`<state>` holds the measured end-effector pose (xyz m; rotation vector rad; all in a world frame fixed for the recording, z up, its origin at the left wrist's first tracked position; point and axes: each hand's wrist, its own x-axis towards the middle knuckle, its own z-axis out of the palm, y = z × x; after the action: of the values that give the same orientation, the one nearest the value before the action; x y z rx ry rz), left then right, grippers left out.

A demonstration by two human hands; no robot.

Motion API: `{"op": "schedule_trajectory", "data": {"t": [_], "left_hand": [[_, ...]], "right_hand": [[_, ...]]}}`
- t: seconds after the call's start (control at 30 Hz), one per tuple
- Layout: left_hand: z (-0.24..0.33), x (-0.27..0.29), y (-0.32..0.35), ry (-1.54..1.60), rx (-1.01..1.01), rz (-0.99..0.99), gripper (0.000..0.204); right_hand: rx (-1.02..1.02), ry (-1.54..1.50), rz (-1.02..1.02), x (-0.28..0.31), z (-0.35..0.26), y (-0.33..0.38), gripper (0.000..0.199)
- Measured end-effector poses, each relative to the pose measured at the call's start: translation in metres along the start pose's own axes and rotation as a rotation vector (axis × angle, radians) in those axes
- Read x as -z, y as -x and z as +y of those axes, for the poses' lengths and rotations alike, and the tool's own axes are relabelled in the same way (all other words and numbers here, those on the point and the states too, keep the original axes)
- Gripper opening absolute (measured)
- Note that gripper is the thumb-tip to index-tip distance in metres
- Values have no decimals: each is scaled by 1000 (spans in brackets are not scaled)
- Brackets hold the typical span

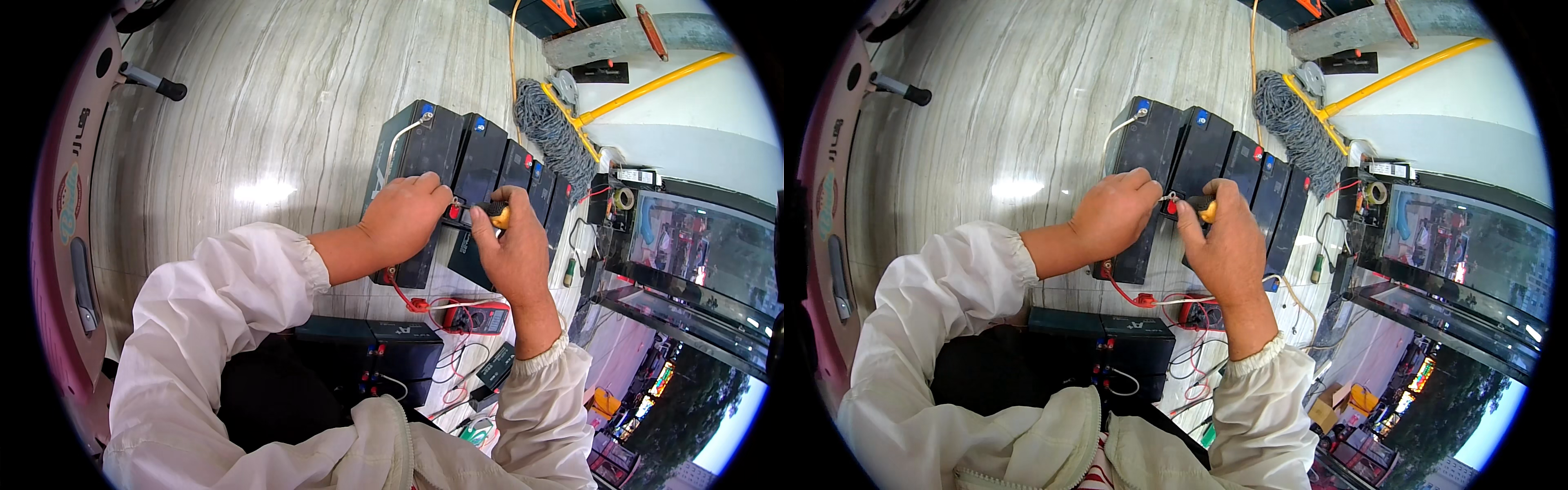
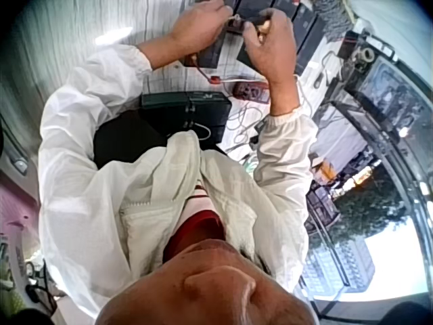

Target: The person sits on the floor and connects several black batteries in series using a screwdriver to tighten terminal screws and attach white jumper wires. A multimeter is used to measure voltage across the battery pack.

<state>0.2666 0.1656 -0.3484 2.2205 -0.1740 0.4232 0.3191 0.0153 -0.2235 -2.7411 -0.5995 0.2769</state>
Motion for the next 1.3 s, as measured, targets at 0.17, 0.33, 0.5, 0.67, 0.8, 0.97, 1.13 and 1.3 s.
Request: {"op": "schedule_trajectory", "data": {"t": [0.17, 0.33, 0.5, 0.67, 0.8, 0.97, 1.13, 1.3], "left_hand": [[3, 0, -2, 8, -14, -1, 12], [1, -1, -1, 2, 0, -4, 12], [4, 1, -3, 4, 1, -6, 12], [4, 0, -3, 17, 24, -5, 12], [2, 2, -1, 7, 17, -10, 12], [4, 2, -2, -2, 13, -20, 12], [3, 2, -3, -6, 4, -7, 13], [4, 2, -3, -4, 0, -5, 14]], "right_hand": [[242, 6, 32, 1, 16, -2, 30], [175, -1, 73, -3, 7, 2, 30], [217, 32, 100, -6, 15, -1, 31], [216, -1, 106, -5, 8, 0, 28], [-54, 184, -64, 1, 1, -3, 26], [213, 31, 66, -2, 9, -3, 26], [443, 26, 50, -2, 16, -7, 32], [308, -60, 92, -3, 9, -3, 33]]}}
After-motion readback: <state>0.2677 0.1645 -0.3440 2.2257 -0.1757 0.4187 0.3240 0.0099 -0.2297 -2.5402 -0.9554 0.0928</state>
